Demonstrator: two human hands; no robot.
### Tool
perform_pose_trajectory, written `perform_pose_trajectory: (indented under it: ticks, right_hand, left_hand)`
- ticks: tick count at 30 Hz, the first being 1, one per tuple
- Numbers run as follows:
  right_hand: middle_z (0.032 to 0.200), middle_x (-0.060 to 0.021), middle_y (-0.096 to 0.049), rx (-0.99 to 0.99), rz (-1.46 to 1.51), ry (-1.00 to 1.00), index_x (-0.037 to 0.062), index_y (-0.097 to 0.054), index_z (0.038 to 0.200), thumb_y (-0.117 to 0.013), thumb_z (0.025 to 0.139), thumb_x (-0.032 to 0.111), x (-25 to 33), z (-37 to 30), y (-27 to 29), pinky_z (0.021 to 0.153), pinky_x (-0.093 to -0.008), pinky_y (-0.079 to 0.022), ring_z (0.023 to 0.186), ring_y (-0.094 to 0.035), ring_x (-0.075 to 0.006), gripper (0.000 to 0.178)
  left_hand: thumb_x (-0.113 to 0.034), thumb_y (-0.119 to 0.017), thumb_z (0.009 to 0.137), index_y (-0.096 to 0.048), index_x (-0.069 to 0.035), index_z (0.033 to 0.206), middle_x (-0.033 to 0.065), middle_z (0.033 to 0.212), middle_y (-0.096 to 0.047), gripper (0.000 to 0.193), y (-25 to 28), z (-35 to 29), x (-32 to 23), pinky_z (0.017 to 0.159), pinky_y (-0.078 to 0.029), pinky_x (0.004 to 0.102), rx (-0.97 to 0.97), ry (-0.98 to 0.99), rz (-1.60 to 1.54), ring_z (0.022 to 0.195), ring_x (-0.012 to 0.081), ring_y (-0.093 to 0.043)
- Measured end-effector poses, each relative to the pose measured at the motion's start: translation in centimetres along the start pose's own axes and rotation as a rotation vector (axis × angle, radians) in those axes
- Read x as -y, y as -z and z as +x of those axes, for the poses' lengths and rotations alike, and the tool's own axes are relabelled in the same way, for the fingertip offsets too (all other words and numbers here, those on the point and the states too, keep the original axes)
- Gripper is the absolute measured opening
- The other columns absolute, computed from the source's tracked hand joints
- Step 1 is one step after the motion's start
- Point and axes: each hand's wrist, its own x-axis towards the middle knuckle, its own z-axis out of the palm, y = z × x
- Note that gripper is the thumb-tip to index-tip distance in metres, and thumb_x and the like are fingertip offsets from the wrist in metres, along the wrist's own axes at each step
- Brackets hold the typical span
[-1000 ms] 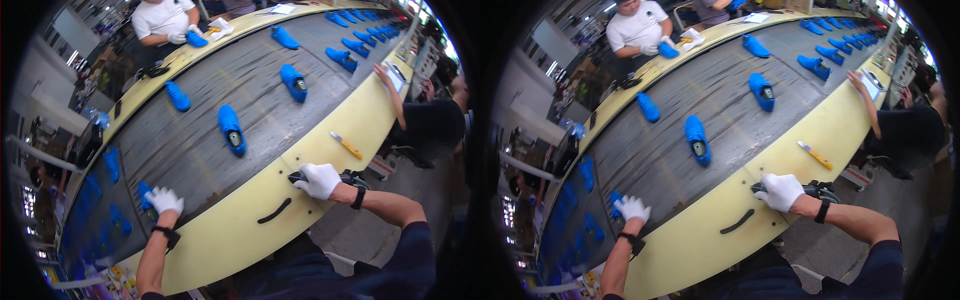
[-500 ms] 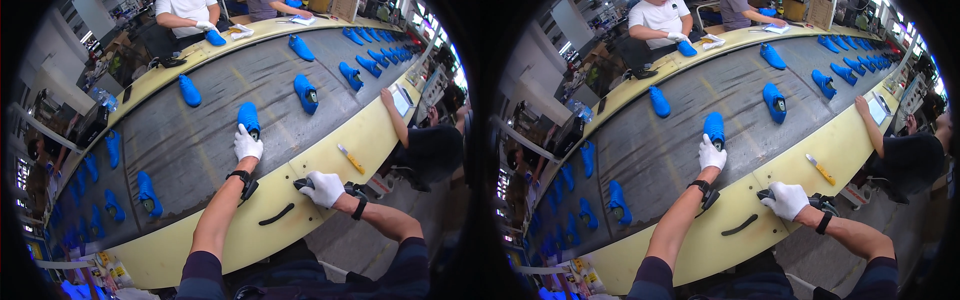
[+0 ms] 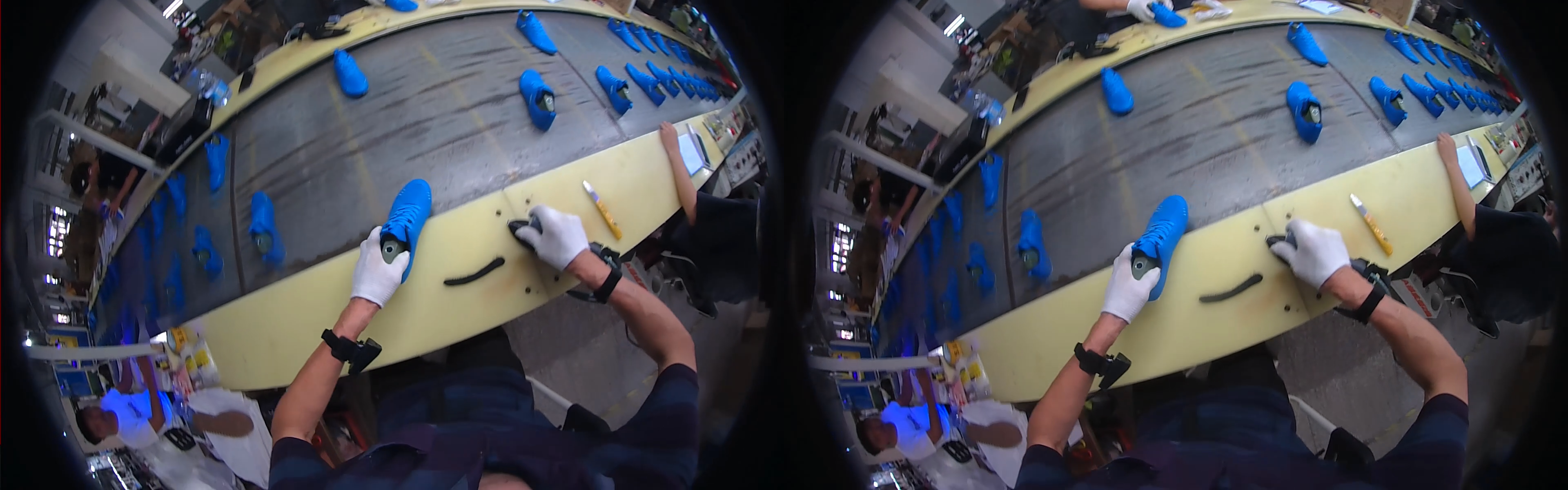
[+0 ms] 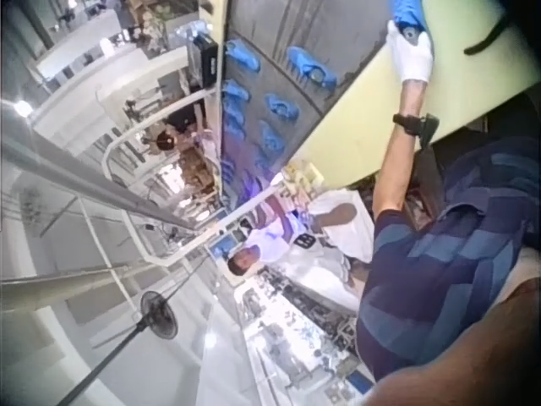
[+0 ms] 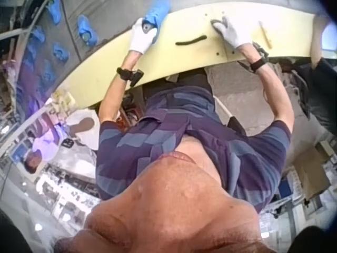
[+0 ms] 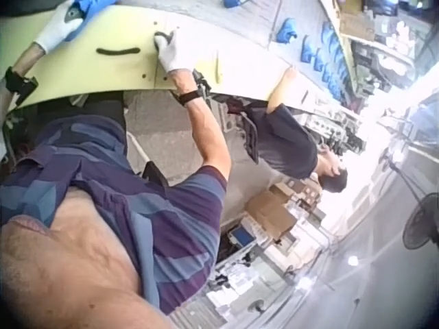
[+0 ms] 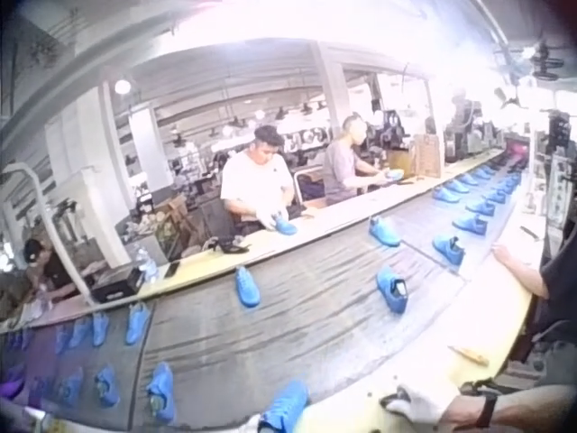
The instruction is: Using a handheld tool to process blue shoe uppers on a conveyor belt in a shoe factory.
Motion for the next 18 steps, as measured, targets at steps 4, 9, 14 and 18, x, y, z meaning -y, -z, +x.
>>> perform_pose_trajectory:
  ticks: [4,9,14,18]
  right_hand:
    - [0.085,-0.0192,-0.073,0.009,0.018,0.037,0.004,-0.069,0.103,-0.08,0.09,0.033,0.0,0.5,-0.8,0.072,-0.0487,-0.057,0.08,-0.072,-0.0419,0.034]
    - [0.085,-0.0146,-0.072,-0.176,-0.042,0.411,0.0063,-0.071,0.108,-0.08,0.09,0.029,5.8,2.4,-1.4,0.073,-0.0477,-0.056,0.08,-0.07,-0.0379,0.03]
    - [0.084,-0.0193,-0.073,0.36,0.06,0.725,0.004,-0.063,0.096,-0.071,0.094,0.023,23.3,1.5,-4.9,0.066,-0.0525,-0.056,0.078,-0.072,-0.0413,0.021]
    - [0.087,-0.019,-0.077,0.647,-0.429,0.805,0.0037,-0.067,0.103,-0.073,0.09,0.017,29.1,2.1,-8.2,0.062,-0.0473,-0.057,0.081,-0.078,-0.0362,0.02]
  left_hand:
    - [-0.031,-0.079,0.086,-0.041,0.001,0.152,0.0324,0.126,-0.059,0.083,-0.5,-7.2,1.3,0.1,-0.05,0.055,-0.139,0.032,0.11,0.115,0.0486,-0.06]
    - [-0.029,-0.079,0.086,-0.04,0.006,0.151,0.0311,0.121,-0.059,0.083,-1.0,-11.7,1.7,0.098,-0.049,0.0566,-0.2,0.015,0.129,0.112,0.0488,-0.06]
    - [-0.027,-0.076,0.089,-0.05,0.002,0.139,0.0279,0.113,-0.065,0.064,-0.2,-13.8,2.2,0.091,-0.052,0.0548,-0.265,0.065,0.081,0.107,0.0464,-0.064]
    - [-0.016,-0.065,0.087,-0.067,0.001,0.084,0.0265,0.08,-0.067,0.017,-0.2,-13.1,2.0,0.073,-0.053,0.0548,-0.247,0.011,-0.058,0.083,0.0484,-0.067]
